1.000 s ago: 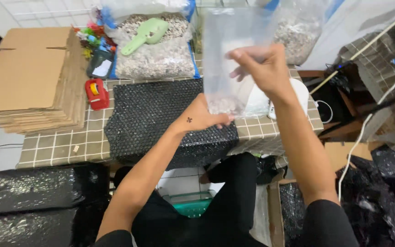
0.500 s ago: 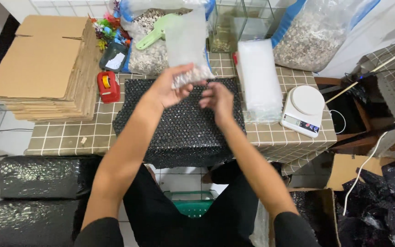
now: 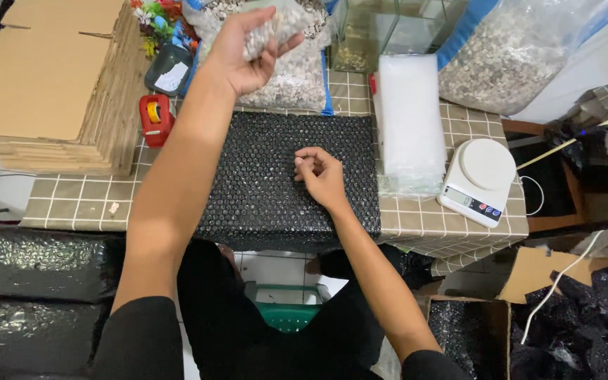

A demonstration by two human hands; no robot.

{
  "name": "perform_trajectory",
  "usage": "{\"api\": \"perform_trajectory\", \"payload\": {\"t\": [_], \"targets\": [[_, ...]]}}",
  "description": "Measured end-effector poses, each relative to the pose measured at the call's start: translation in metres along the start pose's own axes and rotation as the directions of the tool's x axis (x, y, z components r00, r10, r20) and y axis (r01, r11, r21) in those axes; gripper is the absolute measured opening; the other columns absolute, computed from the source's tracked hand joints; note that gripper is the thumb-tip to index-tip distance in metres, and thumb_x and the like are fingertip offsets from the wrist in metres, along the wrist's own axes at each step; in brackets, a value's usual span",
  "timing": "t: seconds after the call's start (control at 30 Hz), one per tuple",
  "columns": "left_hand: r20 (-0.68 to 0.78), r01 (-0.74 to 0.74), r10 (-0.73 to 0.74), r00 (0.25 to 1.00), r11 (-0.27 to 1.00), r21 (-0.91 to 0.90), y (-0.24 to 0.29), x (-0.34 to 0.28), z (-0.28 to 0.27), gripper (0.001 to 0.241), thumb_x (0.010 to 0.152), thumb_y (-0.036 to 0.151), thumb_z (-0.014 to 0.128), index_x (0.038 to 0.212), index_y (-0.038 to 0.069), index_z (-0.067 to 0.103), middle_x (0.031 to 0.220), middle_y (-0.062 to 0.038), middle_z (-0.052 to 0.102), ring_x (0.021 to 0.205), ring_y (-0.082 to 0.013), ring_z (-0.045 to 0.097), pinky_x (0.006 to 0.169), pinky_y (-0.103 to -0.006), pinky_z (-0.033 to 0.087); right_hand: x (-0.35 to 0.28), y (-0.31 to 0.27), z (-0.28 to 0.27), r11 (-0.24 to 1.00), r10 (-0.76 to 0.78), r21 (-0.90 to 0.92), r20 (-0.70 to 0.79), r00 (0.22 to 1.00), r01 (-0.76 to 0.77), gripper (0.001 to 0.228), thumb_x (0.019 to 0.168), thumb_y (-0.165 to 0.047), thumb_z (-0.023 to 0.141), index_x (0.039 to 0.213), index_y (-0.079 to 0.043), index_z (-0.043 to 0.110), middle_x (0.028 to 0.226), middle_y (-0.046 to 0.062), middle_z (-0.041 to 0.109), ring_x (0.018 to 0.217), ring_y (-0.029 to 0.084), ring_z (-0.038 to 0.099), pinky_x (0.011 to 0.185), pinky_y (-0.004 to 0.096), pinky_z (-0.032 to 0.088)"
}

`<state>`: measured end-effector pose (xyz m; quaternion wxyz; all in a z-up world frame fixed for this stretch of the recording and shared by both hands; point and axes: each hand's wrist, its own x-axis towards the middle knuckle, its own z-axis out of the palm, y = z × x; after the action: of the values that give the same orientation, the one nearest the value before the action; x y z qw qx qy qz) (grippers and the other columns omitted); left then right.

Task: Filling small plastic bags with aquarium gravel using a scoop and weighing them on a digital scale.

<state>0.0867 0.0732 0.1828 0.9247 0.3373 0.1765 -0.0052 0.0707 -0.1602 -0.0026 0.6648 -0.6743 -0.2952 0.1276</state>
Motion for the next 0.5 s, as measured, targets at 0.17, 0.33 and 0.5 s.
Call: {"api": "perform_trajectory", "payload": {"t": [0.17,0.33,0.5], "targets": [[0.017,0.034,-0.033,0.999,0.998,-0.058,0.013,0.034,-0.02,0.05,0.088,0.023,0.068,0.135,0.01,0.056,0.127,-0.025,0.072,0.054,-0.0045,0.061,0.043,-0.0125,0.051,-0.001,-0.004,0.0,1.0,0.024,0.0,-0.011,1.0,-0.024,0.013,0.097,-0.013,0.065,0.105,-0.005,0.072,0.073,0.007,0.07,0.063,0.013,0.069,0.064,0.028,0.064],[0.194,0.054,-0.034,0.98,0.994,-0.096,0.024,0.062,-0.035,0.066,0.081,0.035,0.072,0.139,0.006,0.059,0.134,-0.024,0.067,0.06,-0.0071,0.068,0.049,-0.0144,0.057,0.0,0.001,-0.001,1.0,0.021,0.021,-0.007,1.0,-0.021,0.012,0.097,-0.012,0.066,0.107,-0.006,0.071,0.072,0.005,0.068,0.063,0.012,0.069,0.064,0.027,0.061],[0.317,0.069,-0.016,0.948,0.985,-0.158,0.03,0.085,-0.053,0.067,0.084,0.035,0.073,0.139,0.0,0.059,0.132,-0.02,0.065,0.069,-0.0095,0.071,0.054,-0.0143,0.057,0.0,0.004,-0.002,1.0,0.012,0.016,-0.011,1.0,-0.012,0.012,0.096,-0.012,0.067,0.106,-0.006,0.071,0.071,0.002,0.069,0.063,0.012,0.071,0.064,0.026,0.06]]}}
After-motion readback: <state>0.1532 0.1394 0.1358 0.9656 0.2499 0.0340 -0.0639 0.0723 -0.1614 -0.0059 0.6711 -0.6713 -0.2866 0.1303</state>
